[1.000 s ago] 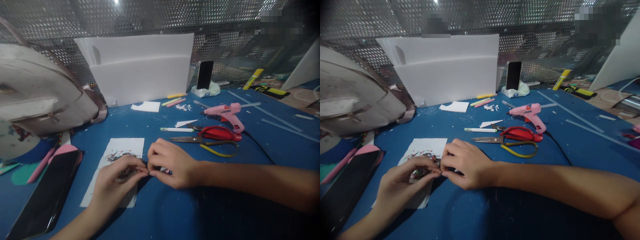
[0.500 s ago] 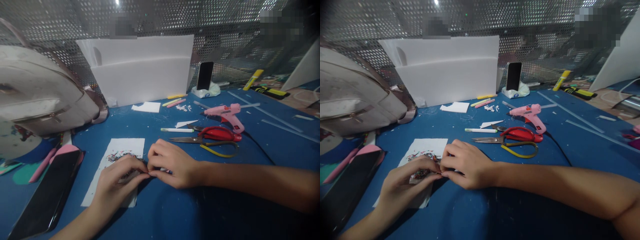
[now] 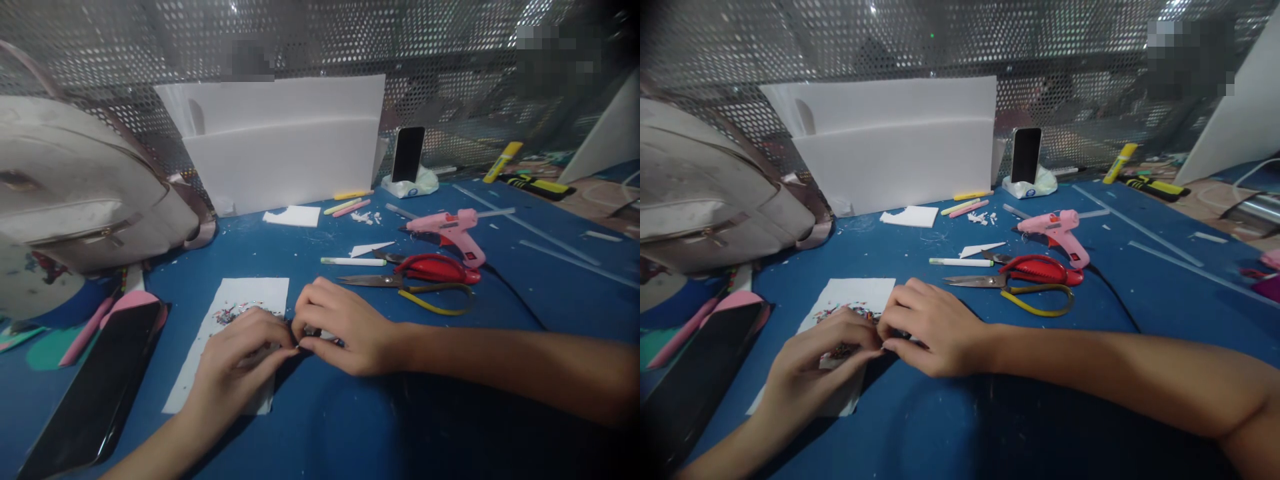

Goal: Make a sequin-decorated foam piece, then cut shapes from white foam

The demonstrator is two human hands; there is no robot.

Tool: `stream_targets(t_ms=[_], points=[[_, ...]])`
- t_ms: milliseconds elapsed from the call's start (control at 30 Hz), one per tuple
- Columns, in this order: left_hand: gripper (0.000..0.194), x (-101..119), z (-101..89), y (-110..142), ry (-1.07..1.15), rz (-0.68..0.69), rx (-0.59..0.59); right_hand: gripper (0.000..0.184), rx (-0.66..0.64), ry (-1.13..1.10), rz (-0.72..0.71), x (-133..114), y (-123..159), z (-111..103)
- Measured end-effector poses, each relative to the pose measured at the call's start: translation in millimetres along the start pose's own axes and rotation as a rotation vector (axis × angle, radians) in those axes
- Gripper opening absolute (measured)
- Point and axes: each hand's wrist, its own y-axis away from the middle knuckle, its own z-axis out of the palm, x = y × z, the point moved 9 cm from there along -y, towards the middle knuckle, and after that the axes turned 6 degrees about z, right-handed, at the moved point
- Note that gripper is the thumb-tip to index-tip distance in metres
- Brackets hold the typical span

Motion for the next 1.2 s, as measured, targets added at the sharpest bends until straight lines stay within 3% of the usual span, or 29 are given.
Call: stream_targets(t_ms=[533,867,1200], points=[[0.012,-8.4,6.3,1.2,0.105,-0.058,-0.039,0.006,-0.003,0.001,-0.05,-3.8,0.9,1.5],[0.011,-7.1,0.2,-0.6,0.081,-0.057,0.016,0.011,0.027,0.0,0.022,-1.1,-1.1,-1.6],[0.01,-7.1,0.6,-1.0,0.066,-0.064,0.025,0.005,-0.001,0.006,-0.025,-1.4,-0.1,2.2]])
